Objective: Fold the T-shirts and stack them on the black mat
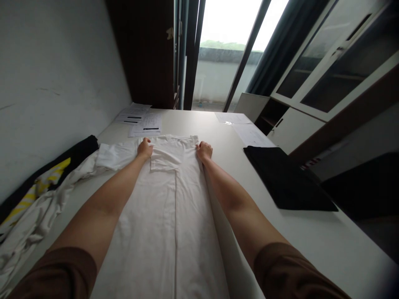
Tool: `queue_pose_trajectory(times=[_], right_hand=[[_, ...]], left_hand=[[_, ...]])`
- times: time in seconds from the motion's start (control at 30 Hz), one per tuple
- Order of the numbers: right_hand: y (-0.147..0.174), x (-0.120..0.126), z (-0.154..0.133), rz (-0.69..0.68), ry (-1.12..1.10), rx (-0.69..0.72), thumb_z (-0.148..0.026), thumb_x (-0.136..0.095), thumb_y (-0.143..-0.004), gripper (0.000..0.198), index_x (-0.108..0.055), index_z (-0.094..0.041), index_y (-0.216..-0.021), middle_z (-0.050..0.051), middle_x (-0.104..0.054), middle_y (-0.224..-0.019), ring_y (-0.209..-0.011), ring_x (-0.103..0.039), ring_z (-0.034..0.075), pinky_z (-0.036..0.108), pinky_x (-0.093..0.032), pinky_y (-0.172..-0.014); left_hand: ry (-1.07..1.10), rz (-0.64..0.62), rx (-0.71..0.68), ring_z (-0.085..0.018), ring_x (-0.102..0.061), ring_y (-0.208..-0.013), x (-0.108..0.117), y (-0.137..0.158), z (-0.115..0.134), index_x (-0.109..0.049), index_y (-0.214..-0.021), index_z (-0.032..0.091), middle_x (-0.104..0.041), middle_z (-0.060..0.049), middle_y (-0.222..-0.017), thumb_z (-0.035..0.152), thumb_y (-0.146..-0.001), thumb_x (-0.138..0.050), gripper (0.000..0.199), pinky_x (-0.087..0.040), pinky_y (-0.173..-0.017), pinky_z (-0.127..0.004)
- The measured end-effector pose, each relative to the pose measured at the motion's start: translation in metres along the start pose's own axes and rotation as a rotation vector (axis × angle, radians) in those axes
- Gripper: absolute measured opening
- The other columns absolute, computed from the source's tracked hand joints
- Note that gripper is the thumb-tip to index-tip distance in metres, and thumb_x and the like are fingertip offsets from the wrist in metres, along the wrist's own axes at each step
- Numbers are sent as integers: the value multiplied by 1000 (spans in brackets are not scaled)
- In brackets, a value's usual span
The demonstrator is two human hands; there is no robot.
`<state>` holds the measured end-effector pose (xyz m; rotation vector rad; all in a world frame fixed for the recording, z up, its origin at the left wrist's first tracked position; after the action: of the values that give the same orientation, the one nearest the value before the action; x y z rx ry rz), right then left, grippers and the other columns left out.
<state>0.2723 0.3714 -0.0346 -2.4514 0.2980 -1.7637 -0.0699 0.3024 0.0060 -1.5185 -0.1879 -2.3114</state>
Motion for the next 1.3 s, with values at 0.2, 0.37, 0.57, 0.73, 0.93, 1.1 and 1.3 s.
queue_pose_trajectory(times=[0.2, 0.37, 0.57, 0.73, 0.93, 1.1, 1.3], right_hand=[[-3, 0, 1, 6, 18, -8, -39, -46, -103, 26, -64, -21, -108, 15, -66, -119, -113, -56, 30, 41, -41, -97], [11, 15, -12, 67, 36, 76, -35, -41, -104, 32, -61, -18, -122, 18, -63, -125, -116, -53, 31, 42, -40, -98], [45, 5, -64, -71, 39, 541, -42, -44, -102, 47, -53, -21, -144, 15, -52, -147, -132, -46, 32, 44, -35, -110], [36, -21, -62, -247, 57, 418, -61, -38, -101, 67, -38, -24, -158, 14, -31, -165, -151, -27, 35, 52, -23, -120], [23, -28, -55, -290, 75, 337, -64, -29, -103, 70, -31, -26, -161, 13, -18, -170, -156, -13, 34, 57, -13, -122], [27, -26, -55, -274, 67, 319, -66, -29, -102, 72, -30, -25, -162, 14, -17, -170, -156, -12, 33, 55, -12, -123], [29, -23, -54, -263, 56, 325, -64, -30, -103, 70, -33, -25, -161, 14, -19, -170, -156, -13, 32, 53, -12, -123]], left_hand=[[-1, 67, -28, -25, -55, -120, 3, 3, -6, -53, -127, 19, -56, -14, -133, 21, -97, -50, 30, -41, -100, -33], [-80, 150, -280, -34, -45, -132, -4, 34, 16, -57, -131, 17, -51, -17, -140, 27, -96, -52, 36, -37, -109, -45], [-162, -128, -759, -30, -36, -146, -44, 109, 42, -51, -147, 22, -43, -12, -157, 42, -101, -47, 50, -25, -122, -49], [-170, -187, -718, -34, -21, -155, -46, 125, 26, -41, -156, 25, -28, -11, -167, 53, -101, -47, 62, -17, -123, -56], [5, -91, -796, -27, -53, -124, -22, 121, 18, -66, -103, 19, -58, -12, -132, 31, -97, -56, 16, -41, -109, -42], [-64, -95, -830, -28, -53, -110, -22, 121, 24, -62, -94, 19, -60, -11, -114, 23, -97, -56, 8, -44, -100, -43], [18, -140, -829, -26, -52, -103, -16, 126, 19, -60, -91, 18, -59, -11, -106, 23, -99, -48, 15, -42, -101, -44]])
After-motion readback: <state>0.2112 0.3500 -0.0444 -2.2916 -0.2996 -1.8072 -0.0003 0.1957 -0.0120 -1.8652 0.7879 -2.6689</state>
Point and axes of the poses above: each hand's wrist, its own y-axis away from the middle knuckle, its own x-axis out of the back of the hand, z = x × y, the point moved 6 cm from there along -y, towards the middle knuckle
